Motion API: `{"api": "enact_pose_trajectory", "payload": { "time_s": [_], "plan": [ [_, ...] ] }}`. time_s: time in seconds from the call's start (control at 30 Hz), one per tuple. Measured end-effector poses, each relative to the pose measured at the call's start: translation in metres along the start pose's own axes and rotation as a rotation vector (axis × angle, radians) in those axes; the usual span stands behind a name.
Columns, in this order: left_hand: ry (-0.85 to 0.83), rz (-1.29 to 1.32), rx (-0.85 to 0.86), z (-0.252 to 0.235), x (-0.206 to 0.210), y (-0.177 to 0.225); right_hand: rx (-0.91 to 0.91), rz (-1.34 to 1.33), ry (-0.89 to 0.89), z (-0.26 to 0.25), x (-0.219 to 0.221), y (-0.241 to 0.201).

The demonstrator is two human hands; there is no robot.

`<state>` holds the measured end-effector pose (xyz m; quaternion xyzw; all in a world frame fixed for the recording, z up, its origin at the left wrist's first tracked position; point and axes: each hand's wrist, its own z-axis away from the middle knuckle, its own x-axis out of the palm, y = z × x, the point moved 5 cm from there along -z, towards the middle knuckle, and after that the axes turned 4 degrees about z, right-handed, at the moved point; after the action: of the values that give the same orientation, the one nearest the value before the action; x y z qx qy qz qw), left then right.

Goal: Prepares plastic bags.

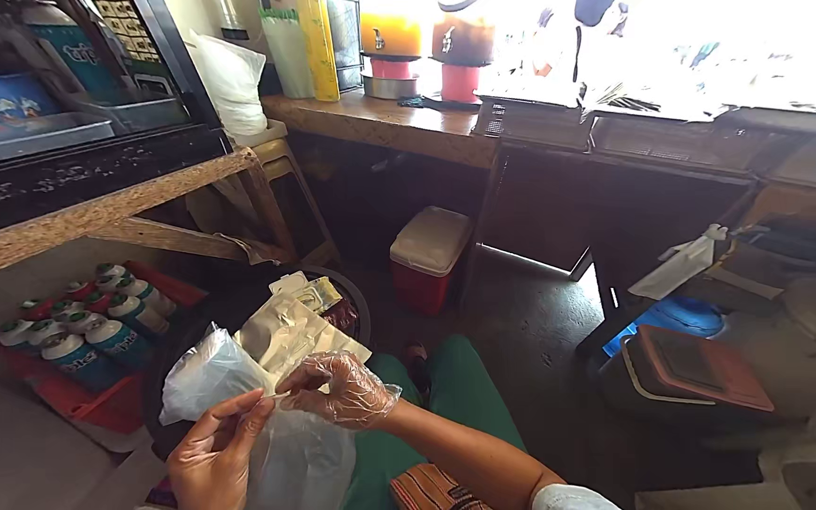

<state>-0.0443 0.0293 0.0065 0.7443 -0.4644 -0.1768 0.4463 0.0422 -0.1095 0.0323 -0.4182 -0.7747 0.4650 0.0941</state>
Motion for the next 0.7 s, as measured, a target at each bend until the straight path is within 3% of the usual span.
{"api": "enact_pose_trajectory", "payload": {
  "time_s": [0.17,0.37,0.5,0.6,0.7],
  "plan": [
    [0.04,0.018,0.014,-0.002,-0.005,-0.01,0.0,0.028,0.017,-0.001,0.001,0.008],
    [0.168,-0.076,0.009,0.001,-0.01,-0.009,0.022,0.09,-0.09,-0.001,0.014,-0.001],
    [0.079,-0.028,0.075,-0.001,-0.014,-0.013,-0.008,0.123,0.006,-0.004,0.017,0.008],
    [0.102,0.129,-0.017,-0.002,-0.015,-0.013,-0.006,0.128,0.04,-0.006,0.014,0.016],
    [0.147,0.119,-0.092,-0.002,-0.015,-0.012,0.001,0.125,0.017,-0.006,0.012,0.022]
  ]
}}
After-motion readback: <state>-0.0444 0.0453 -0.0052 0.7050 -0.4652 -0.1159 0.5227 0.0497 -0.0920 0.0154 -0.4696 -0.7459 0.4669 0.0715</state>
